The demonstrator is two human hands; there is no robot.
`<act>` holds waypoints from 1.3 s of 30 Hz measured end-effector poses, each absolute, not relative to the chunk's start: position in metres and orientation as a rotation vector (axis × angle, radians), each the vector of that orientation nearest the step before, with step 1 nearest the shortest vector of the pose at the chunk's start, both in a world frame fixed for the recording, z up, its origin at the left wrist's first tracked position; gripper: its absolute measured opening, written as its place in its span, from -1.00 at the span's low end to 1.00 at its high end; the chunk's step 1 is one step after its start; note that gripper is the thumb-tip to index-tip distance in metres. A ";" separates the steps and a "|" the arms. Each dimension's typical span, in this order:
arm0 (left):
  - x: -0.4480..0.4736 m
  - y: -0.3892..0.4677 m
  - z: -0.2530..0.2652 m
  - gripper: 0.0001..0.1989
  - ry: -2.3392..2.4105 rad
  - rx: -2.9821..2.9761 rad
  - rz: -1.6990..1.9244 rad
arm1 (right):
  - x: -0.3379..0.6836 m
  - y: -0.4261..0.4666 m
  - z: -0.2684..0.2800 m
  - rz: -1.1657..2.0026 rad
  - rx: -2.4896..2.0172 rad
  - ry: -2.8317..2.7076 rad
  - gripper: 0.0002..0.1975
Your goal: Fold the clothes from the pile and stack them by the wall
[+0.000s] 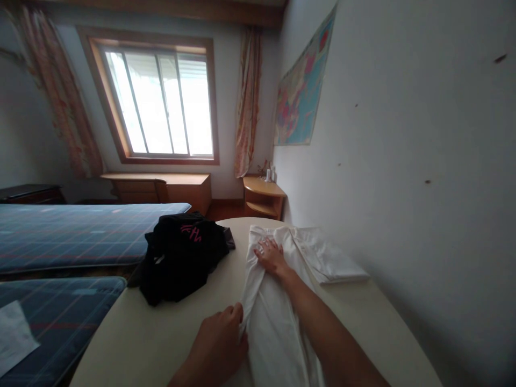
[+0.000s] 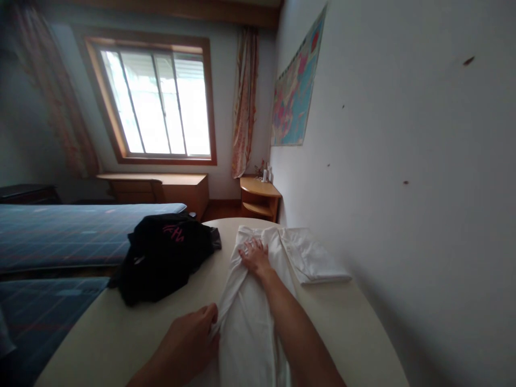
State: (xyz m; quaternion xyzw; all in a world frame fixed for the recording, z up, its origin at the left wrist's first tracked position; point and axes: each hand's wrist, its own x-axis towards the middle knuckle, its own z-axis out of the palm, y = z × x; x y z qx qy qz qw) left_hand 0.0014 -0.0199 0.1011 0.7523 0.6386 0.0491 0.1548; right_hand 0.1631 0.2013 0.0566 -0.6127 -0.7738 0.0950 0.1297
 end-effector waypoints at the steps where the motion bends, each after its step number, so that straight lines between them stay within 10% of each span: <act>1: 0.000 -0.021 0.101 -0.72 1.828 2.161 0.105 | 0.165 0.194 0.057 0.250 -1.751 -2.243 -0.43; 16: -0.013 -0.024 0.111 -0.84 1.446 1.820 0.680 | 0.205 0.000 0.071 0.605 -1.309 -2.620 -0.02; 23: 0.018 -0.041 0.104 -0.73 1.166 1.746 0.509 | 0.226 0.017 0.073 0.596 -1.191 -2.441 -0.60; 39: 0.019 -0.049 0.113 -0.37 1.185 1.753 0.115 | 0.223 0.034 0.065 0.437 -1.156 -2.326 -0.79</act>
